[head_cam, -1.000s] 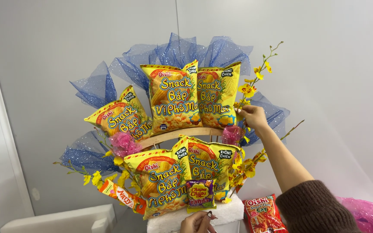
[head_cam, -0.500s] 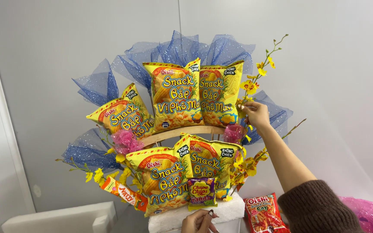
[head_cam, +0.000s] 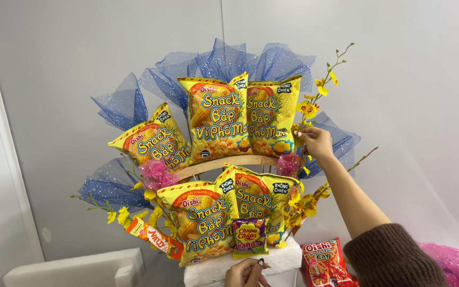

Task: Assembling a snack bouquet by arranging snack bags and artificial flowers on a base

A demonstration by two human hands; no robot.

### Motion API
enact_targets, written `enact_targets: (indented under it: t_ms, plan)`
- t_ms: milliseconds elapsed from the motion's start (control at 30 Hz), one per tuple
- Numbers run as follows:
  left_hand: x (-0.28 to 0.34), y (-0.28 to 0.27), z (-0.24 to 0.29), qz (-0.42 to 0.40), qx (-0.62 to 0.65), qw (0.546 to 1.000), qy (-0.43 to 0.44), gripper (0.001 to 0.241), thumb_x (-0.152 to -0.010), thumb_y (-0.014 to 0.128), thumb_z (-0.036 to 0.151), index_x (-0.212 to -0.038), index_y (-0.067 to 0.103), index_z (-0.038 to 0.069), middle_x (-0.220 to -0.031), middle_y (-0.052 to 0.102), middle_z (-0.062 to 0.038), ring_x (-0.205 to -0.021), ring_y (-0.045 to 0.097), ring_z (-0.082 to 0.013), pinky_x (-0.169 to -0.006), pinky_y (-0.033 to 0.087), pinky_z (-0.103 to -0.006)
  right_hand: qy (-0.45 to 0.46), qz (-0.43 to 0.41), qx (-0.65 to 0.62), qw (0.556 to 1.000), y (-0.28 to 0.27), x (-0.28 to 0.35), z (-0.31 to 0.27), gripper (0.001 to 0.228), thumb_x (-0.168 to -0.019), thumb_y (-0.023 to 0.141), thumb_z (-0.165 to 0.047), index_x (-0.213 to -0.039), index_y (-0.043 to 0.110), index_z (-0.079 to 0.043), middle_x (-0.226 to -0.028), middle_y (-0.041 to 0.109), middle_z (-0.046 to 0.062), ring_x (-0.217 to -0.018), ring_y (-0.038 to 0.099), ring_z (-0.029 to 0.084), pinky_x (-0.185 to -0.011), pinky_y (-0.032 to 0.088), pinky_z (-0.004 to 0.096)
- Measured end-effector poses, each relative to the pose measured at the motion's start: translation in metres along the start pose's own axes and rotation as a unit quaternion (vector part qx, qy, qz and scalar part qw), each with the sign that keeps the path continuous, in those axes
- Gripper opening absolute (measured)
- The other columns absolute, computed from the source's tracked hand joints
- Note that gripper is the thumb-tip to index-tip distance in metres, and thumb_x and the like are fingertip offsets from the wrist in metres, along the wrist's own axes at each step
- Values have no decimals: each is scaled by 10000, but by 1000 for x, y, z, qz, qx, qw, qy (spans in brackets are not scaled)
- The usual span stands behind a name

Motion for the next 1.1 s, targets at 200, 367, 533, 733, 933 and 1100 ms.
enact_targets:
  t_ms: [200, 367, 533, 733, 933, 1100]
  plan:
    - [-1, 2, -1, 4, -10, 1000, -5, 192, -798, 590, 249, -770, 728, 118, -491, 649, -44, -398, 546, -62, -423, 403, -146, 4, 5, 18, 1000, -1, -3, 4, 107, -849, 589, -135, -905, 615, -48, -610, 570, 86, -397, 474, 155, -390, 425, 283]
    - [2, 2, 4, 0, -18, 1000, -6, 179, -796, 604, 259, -768, 726, 131, -492, 652, -37, -402, 553, -57, -423, 401, -142, 9, -3, 35, 999, 0, -5, 6, 143, -847, 604, -202, -915, 618, -77, -488, 496, 80, -387, 470, 155, -392, 372, 262]
    - [-2, 3, -2, -10, 3, 1000, 2, 194, -803, 571, 224, -788, 729, 113, -499, 655, -62, -401, 550, -69, -419, 391, -149, 13, 2, 29, 999, -1, -3, 3, 154, -841, 613, -204, -928, 626, -77, -578, 543, 80, -391, 451, 144, -394, 374, 263]
    - [-6, 3, -5, -5, 10, 1000, 9, 184, -787, 612, 257, -766, 725, 113, -494, 651, -57, -389, 534, -69, -416, 393, -153, 2, -4, 16, 1000, 2, -4, 2, 146, -840, 617, -205, -904, 637, -75, -591, 544, 67, -387, 447, 126, -381, 370, 246]
    - [3, 2, 3, -15, -4, 1000, -6, 195, -802, 576, 242, -787, 727, 120, -504, 653, -50, -412, 555, -63, -437, 410, -143, 15, -5, 16, 1000, 1, -3, 5, 174, -866, 570, -178, -978, 614, -53, -555, 530, 93, -392, 452, 144, -387, 401, 272]
    - [2, 5, 3, -45, 11, 999, 21, 228, -842, 535, 234, -838, 711, 91, -534, 662, -54, -399, 524, -67, -433, 394, -153, 6, -5, 3, 1000, -1, -6, 10, 146, -871, 572, -180, -938, 607, -56, -542, 506, 87, -384, 445, 149, -392, 396, 275]
Point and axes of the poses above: each hand's wrist, its own x-axis away from the middle knuckle, its own y-axis out of the palm, z = x × y, the point moved 9 cm from there along -x, towards the middle knuckle
